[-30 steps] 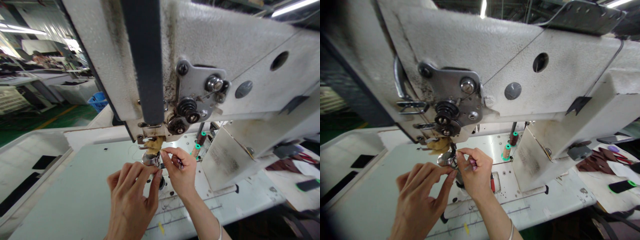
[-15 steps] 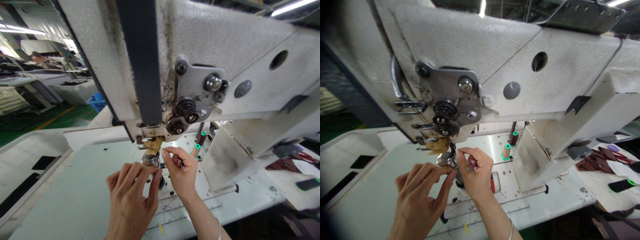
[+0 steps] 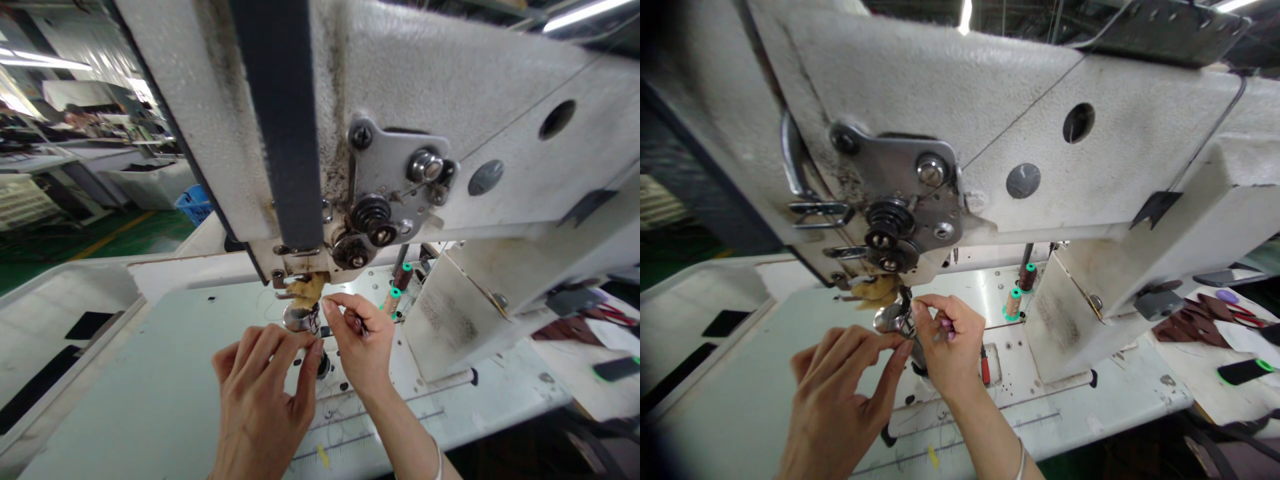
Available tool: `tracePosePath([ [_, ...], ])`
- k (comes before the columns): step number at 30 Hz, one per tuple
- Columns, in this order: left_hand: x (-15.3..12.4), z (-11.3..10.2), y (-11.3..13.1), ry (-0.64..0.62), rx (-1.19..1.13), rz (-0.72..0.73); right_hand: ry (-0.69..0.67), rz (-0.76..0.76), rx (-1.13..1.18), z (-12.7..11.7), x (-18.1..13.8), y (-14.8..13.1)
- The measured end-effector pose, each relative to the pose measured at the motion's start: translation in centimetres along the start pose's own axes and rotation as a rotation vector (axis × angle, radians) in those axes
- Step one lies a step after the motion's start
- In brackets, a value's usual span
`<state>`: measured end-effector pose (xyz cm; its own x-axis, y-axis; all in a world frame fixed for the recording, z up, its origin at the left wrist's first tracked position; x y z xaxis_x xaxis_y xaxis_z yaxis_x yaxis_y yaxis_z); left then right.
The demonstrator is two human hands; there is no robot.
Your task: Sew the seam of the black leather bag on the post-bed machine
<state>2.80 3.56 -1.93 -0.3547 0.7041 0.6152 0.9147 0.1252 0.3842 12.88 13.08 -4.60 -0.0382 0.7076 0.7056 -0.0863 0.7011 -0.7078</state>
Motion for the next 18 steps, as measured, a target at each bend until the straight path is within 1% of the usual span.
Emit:
tracePosePath([
  [6, -0.02, -0.03, -0.25, -0.003, 0.001, 0.009, 0.014, 0.066, 0.093, 0.19, -0.11, 0.22],
  [18, 0.13, -0.14, -0.1, 0.0, 0.017, 0.027, 0.003, 0.092, 0.135, 0.2, 0.21, -0.03],
])
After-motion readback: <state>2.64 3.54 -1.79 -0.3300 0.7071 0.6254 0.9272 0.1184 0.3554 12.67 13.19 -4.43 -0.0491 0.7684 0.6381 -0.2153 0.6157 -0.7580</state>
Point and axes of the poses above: each hand's wrist, its own x-axis towards the middle knuckle, its own z-axis out of the palm, y = z × x, the point moved 2 cm from there along x, towards the middle knuckle, and after that the axes turned 15 degrees about -z, right-handed, at the moved point
